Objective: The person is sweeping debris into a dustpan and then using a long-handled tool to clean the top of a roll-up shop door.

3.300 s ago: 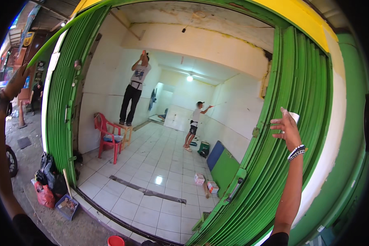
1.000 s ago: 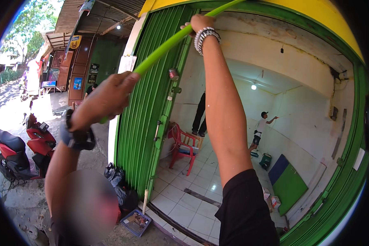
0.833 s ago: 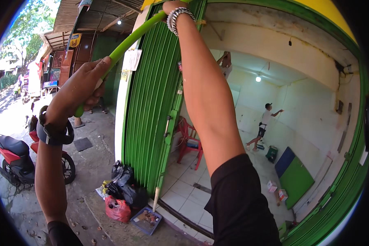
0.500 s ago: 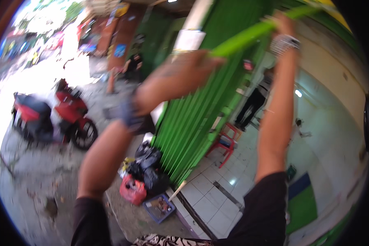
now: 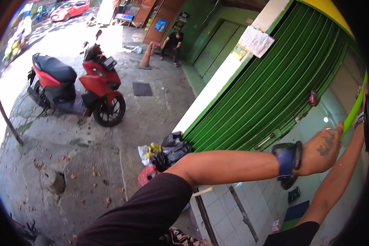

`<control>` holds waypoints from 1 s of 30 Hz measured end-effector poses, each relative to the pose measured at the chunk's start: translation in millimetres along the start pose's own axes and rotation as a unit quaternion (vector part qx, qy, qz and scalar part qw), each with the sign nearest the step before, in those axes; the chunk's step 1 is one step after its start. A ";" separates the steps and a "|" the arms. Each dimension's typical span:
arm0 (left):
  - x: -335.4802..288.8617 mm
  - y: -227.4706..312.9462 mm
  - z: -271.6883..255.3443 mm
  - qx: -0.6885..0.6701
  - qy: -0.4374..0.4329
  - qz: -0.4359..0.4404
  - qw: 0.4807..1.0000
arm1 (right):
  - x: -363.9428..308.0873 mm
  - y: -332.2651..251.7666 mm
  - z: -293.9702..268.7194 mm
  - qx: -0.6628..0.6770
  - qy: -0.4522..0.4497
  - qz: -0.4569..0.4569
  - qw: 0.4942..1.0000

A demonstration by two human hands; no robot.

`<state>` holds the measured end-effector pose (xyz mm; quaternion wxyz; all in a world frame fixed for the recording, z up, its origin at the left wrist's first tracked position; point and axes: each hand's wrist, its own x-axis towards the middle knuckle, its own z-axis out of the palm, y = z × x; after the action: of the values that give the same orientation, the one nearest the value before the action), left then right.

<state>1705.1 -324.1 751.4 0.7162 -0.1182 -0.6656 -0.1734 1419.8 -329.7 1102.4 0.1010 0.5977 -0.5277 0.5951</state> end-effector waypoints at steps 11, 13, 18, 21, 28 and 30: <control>55.5 -49.1 -11.6 -0.337 -0.258 -0.254 0.869 | -143.8 -60.0 73.2 0.127 0.196 -0.087 0.968; 56.3 -48.5 0.0 -0.393 -0.262 -0.275 0.838 | -144.8 -61.0 65.6 0.050 0.248 -0.071 0.965; 60.2 -55.5 -14.0 -0.567 -0.221 -0.364 0.705 | -89.8 -57.6 68.7 -0.229 0.152 -0.033 0.961; 43.1 -61.4 -37.9 -0.661 -0.173 -0.397 0.613 | -69.3 -53.3 128.7 -0.423 0.022 -0.002 0.906; 2.5 -84.9 -62.0 -0.680 -0.114 -0.370 0.623 | -103.9 -48.3 241.9 -0.316 0.035 0.012 0.948; 5.0 -75.3 -61.8 -0.677 -0.128 -0.384 0.615 | -106.4 -53.3 230.8 -0.314 0.064 -0.002 0.947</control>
<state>1731.3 -417.9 746.4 0.2085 -0.3244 -0.4288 -0.8170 1627.6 -425.7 979.7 0.3183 0.4976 -0.6787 0.4365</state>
